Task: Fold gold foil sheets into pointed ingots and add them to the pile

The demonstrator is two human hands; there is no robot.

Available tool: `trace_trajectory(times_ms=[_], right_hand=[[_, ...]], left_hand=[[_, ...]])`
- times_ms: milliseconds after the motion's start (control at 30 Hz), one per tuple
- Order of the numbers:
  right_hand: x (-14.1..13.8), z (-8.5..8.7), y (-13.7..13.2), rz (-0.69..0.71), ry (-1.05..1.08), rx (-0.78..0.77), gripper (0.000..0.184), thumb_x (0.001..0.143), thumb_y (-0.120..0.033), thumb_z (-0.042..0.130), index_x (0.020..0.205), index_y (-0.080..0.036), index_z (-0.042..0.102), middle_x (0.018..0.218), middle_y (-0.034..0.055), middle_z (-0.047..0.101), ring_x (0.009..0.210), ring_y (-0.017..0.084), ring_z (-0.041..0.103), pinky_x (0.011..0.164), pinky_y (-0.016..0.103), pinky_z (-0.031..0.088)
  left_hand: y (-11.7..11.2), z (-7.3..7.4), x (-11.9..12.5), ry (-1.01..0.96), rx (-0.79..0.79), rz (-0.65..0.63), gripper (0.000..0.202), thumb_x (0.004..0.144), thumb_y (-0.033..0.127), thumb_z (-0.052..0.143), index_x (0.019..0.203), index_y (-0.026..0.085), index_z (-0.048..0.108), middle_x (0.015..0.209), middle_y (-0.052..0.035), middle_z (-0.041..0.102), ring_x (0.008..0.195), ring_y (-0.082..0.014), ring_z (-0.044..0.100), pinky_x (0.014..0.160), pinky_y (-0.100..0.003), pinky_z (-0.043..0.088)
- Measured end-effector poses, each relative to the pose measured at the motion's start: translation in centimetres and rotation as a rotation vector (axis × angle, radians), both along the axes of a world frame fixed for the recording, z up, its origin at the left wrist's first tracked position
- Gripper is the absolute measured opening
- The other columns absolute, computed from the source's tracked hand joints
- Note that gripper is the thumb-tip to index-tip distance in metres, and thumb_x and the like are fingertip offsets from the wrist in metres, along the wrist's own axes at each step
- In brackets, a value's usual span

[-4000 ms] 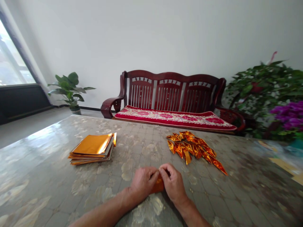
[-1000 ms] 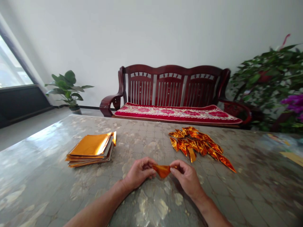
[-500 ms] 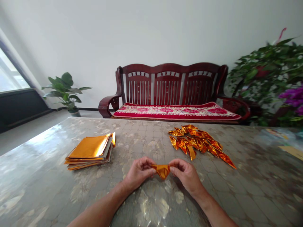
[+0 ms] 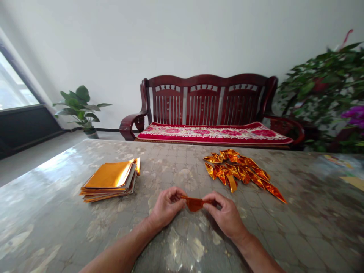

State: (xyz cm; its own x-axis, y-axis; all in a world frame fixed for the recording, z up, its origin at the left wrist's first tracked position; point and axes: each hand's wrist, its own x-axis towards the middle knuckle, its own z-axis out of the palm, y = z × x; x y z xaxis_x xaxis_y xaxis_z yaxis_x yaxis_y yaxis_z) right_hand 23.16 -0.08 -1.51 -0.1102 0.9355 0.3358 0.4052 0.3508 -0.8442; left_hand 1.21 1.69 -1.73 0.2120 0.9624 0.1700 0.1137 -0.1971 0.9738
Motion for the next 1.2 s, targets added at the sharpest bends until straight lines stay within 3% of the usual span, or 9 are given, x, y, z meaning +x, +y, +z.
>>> trace_trajectory(times_ms=[133, 300, 400, 667, 967, 1200], right_hand=[[0.0, 0.2, -0.2, 0.055, -0.108, 0.043, 0.006, 0.08, -0.019, 0.062, 0.081, -0.022, 0.068, 0.076, -0.0009, 0.067, 0.073, 0.016, 0.062, 0.07, 0.025, 0.046], [0.3, -0.1, 0.1, 0.079, -0.174, 0.027, 0.01, 0.08, -0.014, 0.061, 0.078, -0.022, 0.065, 0.077, -0.002, 0.066, 0.074, 0.015, 0.062, 0.072, 0.025, 0.045], [0.5, -0.1, 0.1, 0.112, -0.208, 0.02, 0.012, 0.081, -0.012, 0.059, 0.077, -0.022, 0.064, 0.078, -0.0023, 0.066, 0.076, 0.015, 0.062, 0.073, 0.025, 0.044], [0.4, 0.3, -0.3, 0.111, -0.265, -0.041, 0.011, 0.077, -0.011, 0.058, 0.076, -0.022, 0.061, 0.075, -0.0032, 0.065, 0.071, 0.014, 0.06, 0.068, 0.024, 0.043], [0.3, 1.2, -0.6, 0.134, -0.271, -0.055, 0.012, 0.079, -0.013, 0.058, 0.078, -0.023, 0.065, 0.077, -0.0029, 0.068, 0.071, 0.015, 0.062, 0.068, 0.025, 0.043], [0.4, 1.4, -0.7, 0.156, -0.264, -0.03, 0.016, 0.08, -0.011, 0.059, 0.081, -0.024, 0.068, 0.081, -0.0025, 0.069, 0.078, 0.016, 0.063, 0.073, 0.025, 0.044]], left_hand=[[0.0, 0.4, -0.7, 0.222, 0.205, -0.054, 0.009, 0.083, 0.016, 0.062, 0.086, 0.016, 0.07, 0.074, -0.0003, 0.066, 0.067, -0.0119, 0.059, 0.064, -0.021, 0.043], [-0.1, 1.2, -1.3, 0.398, 0.394, -0.217, 0.02, 0.089, 0.01, 0.053, 0.097, 0.019, 0.069, 0.08, -0.0003, 0.062, 0.078, -0.0132, 0.059, 0.073, -0.022, 0.043], [-0.2, 1.5, -1.4, 0.454, 0.401, -0.283, 0.024, 0.091, 0.009, 0.048, 0.1, 0.02, 0.067, 0.08, 0.0002, 0.057, 0.074, -0.0119, 0.059, 0.071, -0.021, 0.044], [-0.3, 1.3, -1.5, 0.524, 0.395, -0.318, 0.027, 0.097, 0.014, 0.038, 0.103, 0.021, 0.063, 0.088, -0.0004, 0.053, 0.059, -0.007, 0.058, 0.065, -0.019, 0.046], [-0.3, 1.9, -1.7, 0.722, 0.523, -0.299, 0.039, 0.083, 0.004, 0.043, 0.109, 0.025, 0.064, 0.087, -0.0001, 0.055, 0.067, -0.0107, 0.058, 0.062, -0.019, 0.042], [-0.2, 1.7, -1.9, 0.81, 0.603, -0.281, 0.044, 0.081, 0.004, 0.044, 0.113, 0.028, 0.062, 0.089, -0.0001, 0.057, 0.072, -0.0133, 0.059, 0.063, -0.02, 0.041]])
